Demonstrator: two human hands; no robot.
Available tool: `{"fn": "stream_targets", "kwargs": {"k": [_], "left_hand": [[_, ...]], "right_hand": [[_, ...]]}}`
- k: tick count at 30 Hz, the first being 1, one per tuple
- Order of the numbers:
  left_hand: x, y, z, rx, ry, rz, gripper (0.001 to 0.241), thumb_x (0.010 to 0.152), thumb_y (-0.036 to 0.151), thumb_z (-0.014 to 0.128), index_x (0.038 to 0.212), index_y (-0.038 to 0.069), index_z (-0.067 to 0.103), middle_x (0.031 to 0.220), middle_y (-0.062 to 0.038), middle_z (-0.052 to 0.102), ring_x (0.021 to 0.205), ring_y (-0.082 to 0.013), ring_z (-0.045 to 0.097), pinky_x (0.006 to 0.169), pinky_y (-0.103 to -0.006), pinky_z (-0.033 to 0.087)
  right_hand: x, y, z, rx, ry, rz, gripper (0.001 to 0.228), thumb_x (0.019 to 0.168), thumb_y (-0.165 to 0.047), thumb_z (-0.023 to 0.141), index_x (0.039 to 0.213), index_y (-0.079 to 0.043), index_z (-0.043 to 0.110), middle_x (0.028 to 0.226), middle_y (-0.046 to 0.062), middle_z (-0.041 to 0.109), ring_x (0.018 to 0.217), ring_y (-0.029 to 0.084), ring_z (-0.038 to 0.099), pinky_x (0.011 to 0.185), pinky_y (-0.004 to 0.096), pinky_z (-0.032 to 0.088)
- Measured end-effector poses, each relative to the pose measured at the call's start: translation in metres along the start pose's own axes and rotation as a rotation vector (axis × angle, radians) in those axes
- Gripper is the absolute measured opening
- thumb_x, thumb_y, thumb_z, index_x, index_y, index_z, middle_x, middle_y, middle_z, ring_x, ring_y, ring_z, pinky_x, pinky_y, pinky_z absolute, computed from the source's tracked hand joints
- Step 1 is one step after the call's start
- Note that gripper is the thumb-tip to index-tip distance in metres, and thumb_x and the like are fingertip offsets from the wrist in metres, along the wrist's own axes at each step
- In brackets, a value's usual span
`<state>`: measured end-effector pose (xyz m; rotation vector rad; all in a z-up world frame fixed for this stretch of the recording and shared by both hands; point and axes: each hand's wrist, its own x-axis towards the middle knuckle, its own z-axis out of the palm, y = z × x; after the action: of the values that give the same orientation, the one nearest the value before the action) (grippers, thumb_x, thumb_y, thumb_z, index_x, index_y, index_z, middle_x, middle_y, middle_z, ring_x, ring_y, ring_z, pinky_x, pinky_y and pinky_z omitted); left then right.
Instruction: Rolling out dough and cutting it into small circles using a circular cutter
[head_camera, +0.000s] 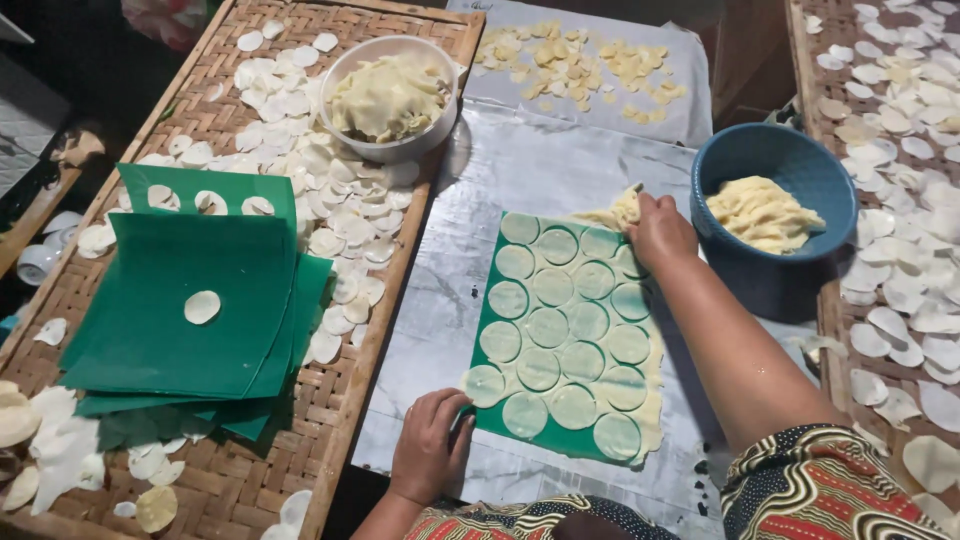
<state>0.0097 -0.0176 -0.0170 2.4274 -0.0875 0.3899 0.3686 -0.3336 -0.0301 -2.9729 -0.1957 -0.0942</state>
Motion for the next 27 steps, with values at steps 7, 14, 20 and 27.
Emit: {"fn": "stream_targets", "kwargs": {"k": [7, 14, 20, 27], "left_hand": [[0.000, 0.000, 0.001, -0.003, 0.017, 0.003, 0.032, 0.084, 0.018, 0.072, 0.114, 0.015, 0.065, 0.117, -0.001, 0.065, 0.103, -0.0218, 0.062, 0.090, -0.0357, 0.047], [0.001, 0.000, -0.001, -0.025, 0.010, -0.011, 0.029, 0.085, 0.018, 0.072, 0.113, 0.014, 0.065, 0.117, -0.002, 0.065, 0.104, -0.0228, 0.062, 0.092, -0.0366, 0.048], [0.001, 0.001, -0.003, -0.055, 0.017, -0.005, 0.028, 0.085, 0.017, 0.071, 0.112, 0.013, 0.065, 0.117, -0.003, 0.066, 0.104, -0.0235, 0.062, 0.092, -0.0367, 0.048], [0.002, 0.003, -0.005, -0.033, -0.005, -0.004, 0.026, 0.087, 0.019, 0.070, 0.112, 0.014, 0.064, 0.117, -0.002, 0.064, 0.105, -0.0226, 0.061, 0.092, -0.0372, 0.047]], "right_hand": [[0.009, -0.003, -0.005, -0.054, -0.006, -0.001, 0.056, 0.089, -0.033, 0.068, 0.134, -0.001, 0.061, 0.169, 0.028, 0.010, 0.146, 0.049, 0.028, 0.111, 0.057, 0.034], [0.044, 0.007, 0.016, 0.065, -0.110, 0.064, 0.086, 0.069, -0.042, 0.089, 0.139, -0.009, 0.053, 0.134, 0.020, 0.057, 0.119, 0.041, 0.056, 0.095, 0.060, 0.044], [0.042, -0.014, 0.001, 0.026, -0.225, -0.014, 0.062, 0.069, -0.032, 0.086, 0.124, -0.014, 0.063, 0.128, 0.014, 0.057, 0.116, 0.039, 0.054, 0.092, 0.052, 0.047], [0.083, -0.032, -0.016, 0.394, -0.134, -0.189, 0.055, 0.070, -0.018, 0.081, 0.118, -0.002, 0.061, 0.107, 0.020, 0.070, 0.094, 0.038, 0.068, 0.083, 0.046, 0.053]]}}
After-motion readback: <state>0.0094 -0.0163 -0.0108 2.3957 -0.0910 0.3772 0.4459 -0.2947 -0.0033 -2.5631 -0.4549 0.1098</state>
